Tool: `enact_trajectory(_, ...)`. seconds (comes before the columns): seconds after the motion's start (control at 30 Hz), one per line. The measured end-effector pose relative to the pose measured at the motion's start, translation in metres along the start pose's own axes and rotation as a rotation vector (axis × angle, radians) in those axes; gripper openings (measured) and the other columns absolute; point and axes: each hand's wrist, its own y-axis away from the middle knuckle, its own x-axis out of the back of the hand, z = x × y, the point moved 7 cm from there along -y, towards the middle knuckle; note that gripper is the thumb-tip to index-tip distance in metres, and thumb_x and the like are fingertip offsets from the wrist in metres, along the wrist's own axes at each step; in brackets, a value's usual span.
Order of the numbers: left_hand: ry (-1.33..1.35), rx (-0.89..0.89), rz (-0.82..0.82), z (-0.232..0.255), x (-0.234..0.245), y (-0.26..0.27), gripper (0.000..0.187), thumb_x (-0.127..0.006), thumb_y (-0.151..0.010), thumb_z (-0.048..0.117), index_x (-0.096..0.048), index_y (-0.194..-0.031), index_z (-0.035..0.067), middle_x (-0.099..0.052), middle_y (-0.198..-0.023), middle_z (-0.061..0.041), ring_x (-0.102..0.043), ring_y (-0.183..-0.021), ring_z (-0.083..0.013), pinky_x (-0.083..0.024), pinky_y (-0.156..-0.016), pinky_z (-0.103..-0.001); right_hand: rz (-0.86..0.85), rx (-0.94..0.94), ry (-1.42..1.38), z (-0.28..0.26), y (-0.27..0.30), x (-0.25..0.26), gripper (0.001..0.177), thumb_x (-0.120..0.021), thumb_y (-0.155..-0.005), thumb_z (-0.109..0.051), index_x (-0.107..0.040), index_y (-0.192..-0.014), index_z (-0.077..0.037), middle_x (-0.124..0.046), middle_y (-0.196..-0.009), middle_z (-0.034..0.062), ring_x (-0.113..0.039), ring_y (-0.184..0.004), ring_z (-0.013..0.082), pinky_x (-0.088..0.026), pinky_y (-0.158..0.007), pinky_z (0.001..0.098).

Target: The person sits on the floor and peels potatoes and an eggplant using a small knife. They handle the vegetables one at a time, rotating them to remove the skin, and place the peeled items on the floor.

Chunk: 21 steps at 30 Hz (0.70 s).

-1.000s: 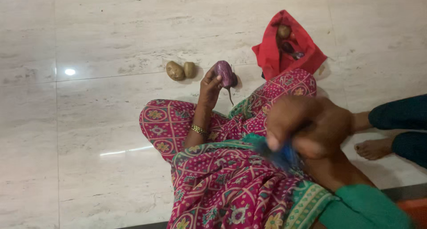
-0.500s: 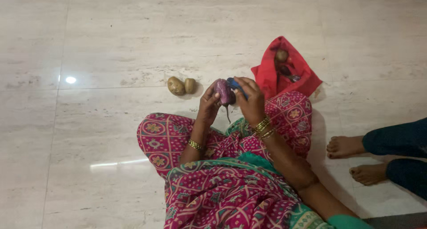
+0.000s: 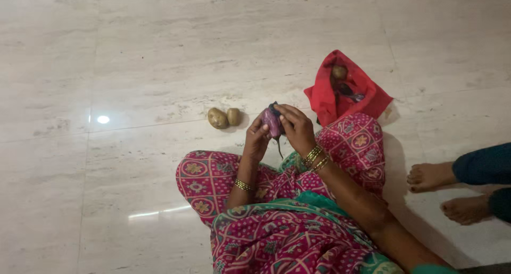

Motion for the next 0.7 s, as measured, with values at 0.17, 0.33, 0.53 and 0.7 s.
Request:
enact_trajectory(0.17,0.024,-0.024,-0.018,0.000,0.005,-0.002,0.067,-0.074,-0.096,0.018,-0.044,-0.153,-0.003,-0.063,-0.136,-0.010,-0.064,-0.117,-0.0173,-0.056,-0.097,-0.031,-0.012,0.107,0.068,-0.015,0.000,-0.002,0.032,-0.062,-0.103,-0.009,-0.066,-0.135,-0.005,-0.067,-0.133,0.0171,-0.065,-0.122,0.0341,-0.053,-0.101,0.0403)
enact_trajectory(0.33,0.048,-0.045,-0.040,0.001,0.002,-0.006,0.065,-0.073,-0.099,0.016,-0.045,-0.154,-0.004,-0.063,-0.135,-0.011,-0.064,-0.115,-0.0180,-0.056,-0.096,-0.031,0.016,0.181,0.181,-0.030,0.007,0.000,0.040,-0.062,-0.094,0.000,-0.070,-0.132,-0.009,-0.067,-0.131,0.0154,-0.064,-0.119,0.0344,-0.053,-0.101,0.0421)
enact_trajectory(0.53,0.057,-0.027,0.065,-0.002,0.003,0.006,0.060,-0.070,-0.098,0.015,-0.046,-0.151,-0.001,-0.064,-0.133,-0.010,-0.066,-0.116,-0.0184,-0.057,-0.099,-0.033,-0.011,0.186,0.217,-0.038,0.010,0.002,0.043,-0.064,-0.091,0.003,-0.070,-0.131,-0.009,-0.066,-0.131,0.0154,-0.063,-0.119,0.0353,-0.052,-0.101,0.0433)
enact_trajectory(0.7,0.054,-0.037,0.032,-0.001,0.000,-0.005,0.059,-0.069,-0.098,0.014,-0.047,-0.151,0.000,-0.065,-0.134,-0.009,-0.066,-0.116,-0.0175,-0.057,-0.095,-0.032,0.014,0.222,0.216,-0.041,0.002,0.004,0.045,-0.064,-0.089,0.003,-0.070,-0.131,-0.010,-0.066,-0.131,0.0159,-0.063,-0.119,0.0353,-0.052,-0.101,0.0436)
